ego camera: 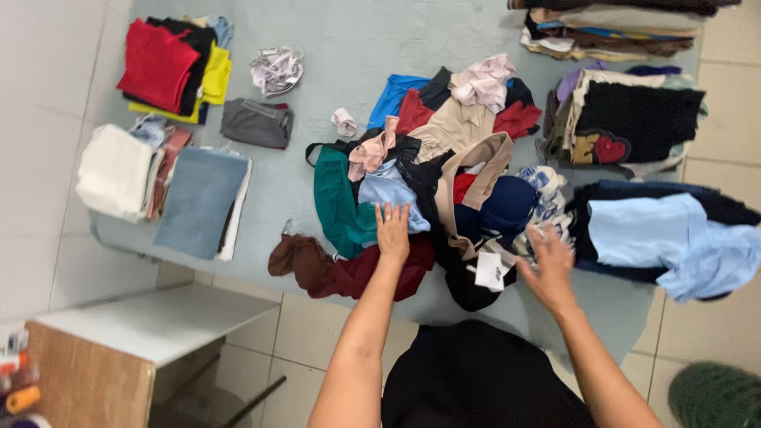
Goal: The person folds various garments on a bed, including a light blue shirt, dark blue shorts, a beige top, socks, a blue t-shirt, a maroon t-shirt, a black top, a brown t-shirt, a black dress, and a beige t-shirt. Each item is smoothed, folded, and placed into a growing stack on the bed.
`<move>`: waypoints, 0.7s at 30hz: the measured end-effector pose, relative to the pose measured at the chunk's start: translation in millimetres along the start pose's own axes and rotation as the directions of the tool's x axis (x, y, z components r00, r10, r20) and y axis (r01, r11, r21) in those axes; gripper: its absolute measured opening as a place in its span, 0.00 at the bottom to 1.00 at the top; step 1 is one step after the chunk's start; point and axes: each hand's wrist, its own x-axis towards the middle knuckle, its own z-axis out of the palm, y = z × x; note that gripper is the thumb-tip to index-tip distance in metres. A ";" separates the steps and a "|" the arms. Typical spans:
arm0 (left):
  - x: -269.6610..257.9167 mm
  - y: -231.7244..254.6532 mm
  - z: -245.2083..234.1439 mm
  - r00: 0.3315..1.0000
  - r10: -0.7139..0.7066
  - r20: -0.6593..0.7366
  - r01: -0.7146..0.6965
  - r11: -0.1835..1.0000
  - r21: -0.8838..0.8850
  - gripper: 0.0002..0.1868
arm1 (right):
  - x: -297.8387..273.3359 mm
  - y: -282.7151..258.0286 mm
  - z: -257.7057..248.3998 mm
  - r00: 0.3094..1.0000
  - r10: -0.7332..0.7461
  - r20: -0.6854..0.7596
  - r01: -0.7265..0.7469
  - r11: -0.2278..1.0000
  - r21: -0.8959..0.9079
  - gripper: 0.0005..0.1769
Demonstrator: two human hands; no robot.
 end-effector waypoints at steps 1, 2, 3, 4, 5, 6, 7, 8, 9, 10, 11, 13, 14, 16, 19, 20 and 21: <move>3.4 -9.0 3.5 0.997 0.018 0.075 -0.017 1.000 -0.022 0.27 | -1.9 -16.6 2.7 1.000 -0.014 0.008 0.013 0.998 0.062 0.45; 5.9 -16.9 5.7 0.992 0.036 0.119 -0.025 0.995 -0.094 0.25 | -3.4 -32.2 3.7 1.000 -0.028 0.013 0.026 0.992 0.124 0.44; 9.3 -25.0 5.8 0.986 0.052 0.160 -0.026 0.986 -0.163 0.23 | -3.2 -46.8 3.5 0.999 -0.048 0.017 0.044 0.981 0.187 0.43; 10.9 -31.0 3.2 0.977 0.072 0.201 -0.024 0.973 -0.231 0.22 | -4.1 -60.5 1.9 0.995 0.029 0.096 -0.055 0.957 0.285 0.42; 11.3 -36.2 -2.1 0.983 0.048 0.176 0.010 0.949 -0.315 0.20 | -3.0 -72.1 -0.6 0.979 0.089 0.182 -0.153 0.915 0.374 0.41; 12.0 -40.2 -9.8 0.988 0.022 0.154 0.041 0.917 -0.397 0.17 | -1.2 -81.1 -4.0 0.953 0.138 0.271 -0.252 0.856 0.450 0.40; 12.7 -43.2 -19.7 0.991 -0.008 0.135 0.072 0.878 -0.474 0.15 | 2.1 -89.3 -5.6 0.974 0.065 0.218 -0.162 0.869 0.467 0.38; 13.5 -43.7 -31.3 0.979 -0.054 0.194 0.147 0.848 -0.508 0.15 | 4.8 -96.6 -6.0 0.986 -0.009 0.164 -0.071 0.876 0.478 0.37; 16.0 -43.6 -44.5 0.963 -0.099 0.252 0.224 0.815 -0.535 0.14 | 9.3 -101.1 -5.7 0.990 -0.089 0.108 0.026 0.875 0.484 0.36; 18.4 -42.7 -58.9 0.940 -0.141 0.310 0.300 0.775 -0.556 0.13 | 13.3 -104.0 -4.1 0.986 -0.078 0.147 -0.001 0.878 0.478 0.36; 21.1 -42.1 -73.9 0.918 -0.140 0.370 0.356 0.699 -0.620 0.13 | 18.1 -106.5 0.3 0.980 -0.068 0.184 -0.027 0.882 0.471 0.37; 25.5 -37.2 -103.3 0.868 -0.114 0.484 0.467 0.523 -0.713 0.13 | 26.8 -104.7 11.5 0.965 -0.037 0.261 -0.126 0.807 0.577 0.39; 27.3 -32.4 -117.3 0.894 -0.042 0.445 0.430 0.355 -0.830 0.13 | 32.9 -103.9 21.2 0.953 -0.022 0.303 -0.198 0.711 0.675 0.40; 29.4 -19.5 -144.3 0.943 0.070 0.326 0.328 -0.027 -0.944 0.12 | 40.4 -98.7 38.6 0.908 0.048 0.417 -0.386 0.484 0.785 0.42; 27.0 1.8 -183.7 0.892 0.159 0.423 0.452 -0.296 -0.841 0.16 | 49.0 -99.5 61.2 0.763 0.100 0.638 -0.645 0.067 0.761 0.46; 27.5 9.6 -193.9 0.888 0.158 0.431 0.459 -0.342 -0.820 0.16 | 49.8 -102.6 66.1 0.707 0.042 0.706 -0.701 -0.085 0.708 0.45; 27.1 17.7 -202.6 0.883 0.160 0.440 0.466 -0.389 -0.794 0.16 | 48.1 -108.5 70.1 0.647 -0.034 0.762 -0.745 -0.242 0.622 0.45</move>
